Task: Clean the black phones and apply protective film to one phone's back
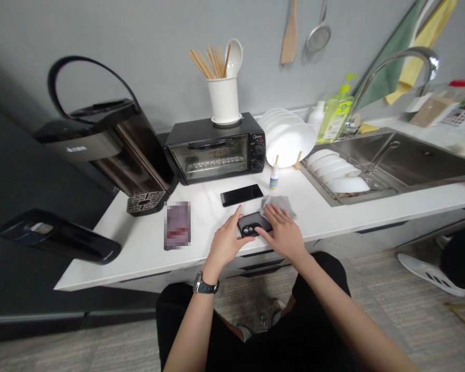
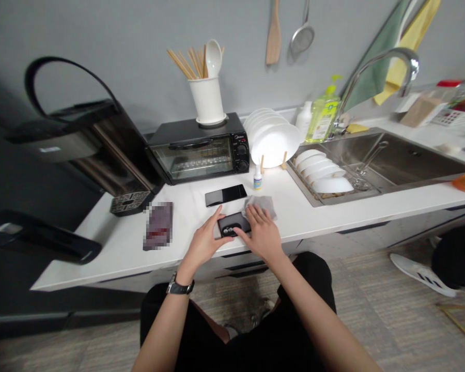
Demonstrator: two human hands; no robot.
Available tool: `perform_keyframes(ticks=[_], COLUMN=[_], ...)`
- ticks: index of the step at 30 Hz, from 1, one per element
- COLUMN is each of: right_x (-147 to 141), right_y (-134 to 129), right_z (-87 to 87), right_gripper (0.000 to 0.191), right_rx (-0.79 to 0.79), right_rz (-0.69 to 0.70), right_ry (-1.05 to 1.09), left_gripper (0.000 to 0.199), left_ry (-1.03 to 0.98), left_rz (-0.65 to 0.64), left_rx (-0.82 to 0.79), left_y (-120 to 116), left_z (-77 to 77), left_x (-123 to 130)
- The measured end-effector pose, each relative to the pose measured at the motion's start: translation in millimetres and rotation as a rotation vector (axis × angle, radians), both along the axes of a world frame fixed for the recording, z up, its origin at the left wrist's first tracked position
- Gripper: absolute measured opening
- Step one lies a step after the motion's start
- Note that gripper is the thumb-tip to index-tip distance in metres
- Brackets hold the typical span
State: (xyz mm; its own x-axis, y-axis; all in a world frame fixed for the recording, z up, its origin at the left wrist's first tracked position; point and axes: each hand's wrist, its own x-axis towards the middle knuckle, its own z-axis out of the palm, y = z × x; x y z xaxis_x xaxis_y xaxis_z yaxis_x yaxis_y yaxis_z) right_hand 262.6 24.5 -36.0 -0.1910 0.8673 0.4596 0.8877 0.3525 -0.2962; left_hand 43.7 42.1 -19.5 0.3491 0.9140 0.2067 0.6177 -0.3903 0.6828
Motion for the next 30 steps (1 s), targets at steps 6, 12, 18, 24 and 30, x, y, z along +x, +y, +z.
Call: perform_keyframes(ticks=[6, 12, 18, 24, 30], right_x=[-49, 29, 8, -53, 28], right_y=[-34, -45, -4, -32, -39], right_z=[7.5, -3.0, 2.5, 9.7, -1.8], right_gripper=[0.072, 0.058, 0.062, 0.073, 0.059], right_rx=[-0.078, -0.055, -0.032, -0.087, -0.064], right_rz=[0.33, 0.151, 0.018, 0.33, 0.152], right_ry=[0.055, 0.005, 0.021, 0.081, -0.006], left_gripper=[0.095, 0.11, 0.106, 0.094, 0.11], left_ry=[0.043, 0.005, 0.003, 0.065, 0.038], left_rz=[0.009, 0.001, 0.015, 0.026, 0.018], left_rx=[-0.016, -0.008, -0.014, -0.044, -0.033], left_y=[-2, -2, -1, -3, -3], left_z=[-0.7, 2.9, 3.2, 3.1, 6.9], left_x=[-1, 1, 2, 0, 2])
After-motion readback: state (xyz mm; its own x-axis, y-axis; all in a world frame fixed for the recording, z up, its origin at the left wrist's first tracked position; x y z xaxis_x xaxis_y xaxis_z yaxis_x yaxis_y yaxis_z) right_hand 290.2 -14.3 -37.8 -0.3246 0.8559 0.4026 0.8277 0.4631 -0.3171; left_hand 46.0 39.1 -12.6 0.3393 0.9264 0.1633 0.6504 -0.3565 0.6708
